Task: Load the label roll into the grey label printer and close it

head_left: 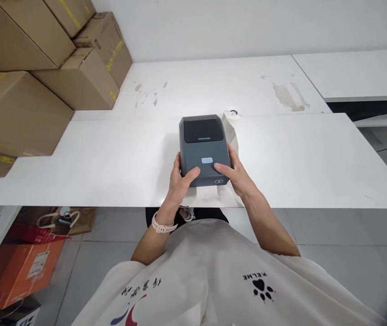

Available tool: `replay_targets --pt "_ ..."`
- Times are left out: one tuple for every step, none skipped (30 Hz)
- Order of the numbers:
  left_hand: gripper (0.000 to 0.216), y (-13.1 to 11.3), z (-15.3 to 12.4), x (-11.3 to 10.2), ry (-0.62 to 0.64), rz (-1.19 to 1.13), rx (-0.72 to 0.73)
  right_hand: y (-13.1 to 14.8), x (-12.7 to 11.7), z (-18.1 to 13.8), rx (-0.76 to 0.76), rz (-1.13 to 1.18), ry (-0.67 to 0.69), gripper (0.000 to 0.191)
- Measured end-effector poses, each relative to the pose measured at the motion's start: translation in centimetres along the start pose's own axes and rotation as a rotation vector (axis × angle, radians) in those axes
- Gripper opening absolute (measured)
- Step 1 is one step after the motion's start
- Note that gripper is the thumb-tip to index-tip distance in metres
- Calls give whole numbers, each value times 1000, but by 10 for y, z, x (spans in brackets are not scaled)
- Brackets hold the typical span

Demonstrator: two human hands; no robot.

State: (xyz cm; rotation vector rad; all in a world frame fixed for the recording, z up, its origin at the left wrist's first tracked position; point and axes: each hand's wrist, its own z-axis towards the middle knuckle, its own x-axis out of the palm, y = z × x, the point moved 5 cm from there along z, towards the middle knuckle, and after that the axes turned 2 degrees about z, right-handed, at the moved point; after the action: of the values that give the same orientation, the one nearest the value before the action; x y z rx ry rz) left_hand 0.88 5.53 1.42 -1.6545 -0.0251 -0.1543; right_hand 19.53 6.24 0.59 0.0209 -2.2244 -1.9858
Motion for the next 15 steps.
replay_targets --pt "82 -1 2 -1 5 10 23 -1 0 0 -15 -7 -7 104" --pt "79 -2 3 -1 21 21 40 -1 -1 1 -30 -15 -13 105" --pt "77 -1 3 0 37 32 50 -2 0 1 -42 -21 -18 105" --pt "76 1 1 -1 36 49 56 -3 0 2 -50 -24 -21 104" --pt "75 3 -4 -2 3 76 61 -4 0 2 -54 -21 -23 104" --pt "73 7 -13 -5 -75 113 71 -5 1 3 -55 -14 -27 103" --pt "70 10 -24 -9 -184 156 80 -6 1 4 -58 -3 -33 103" --pt "64 14 -38 -13 -312 203 95 -7 2 5 -62 11 -41 103" --pt "53 18 -53 -15 -439 228 104 -8 2 6 -68 25 -50 104" --pt "41 23 -66 -14 -482 221 91 -8 2 7 -75 37 -59 104" --pt "35 28 -75 -7 -427 188 58 -8 2 8 -81 46 -66 105" --pt "38 33 -79 2 -315 144 6 -9 2 8 -85 49 -71 105" --pt "41 37 -81 11 -199 88 -62 -9 2 8 -89 49 -73 105" --pt "44 40 -80 19 -93 31 -143 -9 2 8 -92 46 -72 104" --pt "45 42 -78 26 -15 -17 -221 -9 2 7 -95 39 -69 103"
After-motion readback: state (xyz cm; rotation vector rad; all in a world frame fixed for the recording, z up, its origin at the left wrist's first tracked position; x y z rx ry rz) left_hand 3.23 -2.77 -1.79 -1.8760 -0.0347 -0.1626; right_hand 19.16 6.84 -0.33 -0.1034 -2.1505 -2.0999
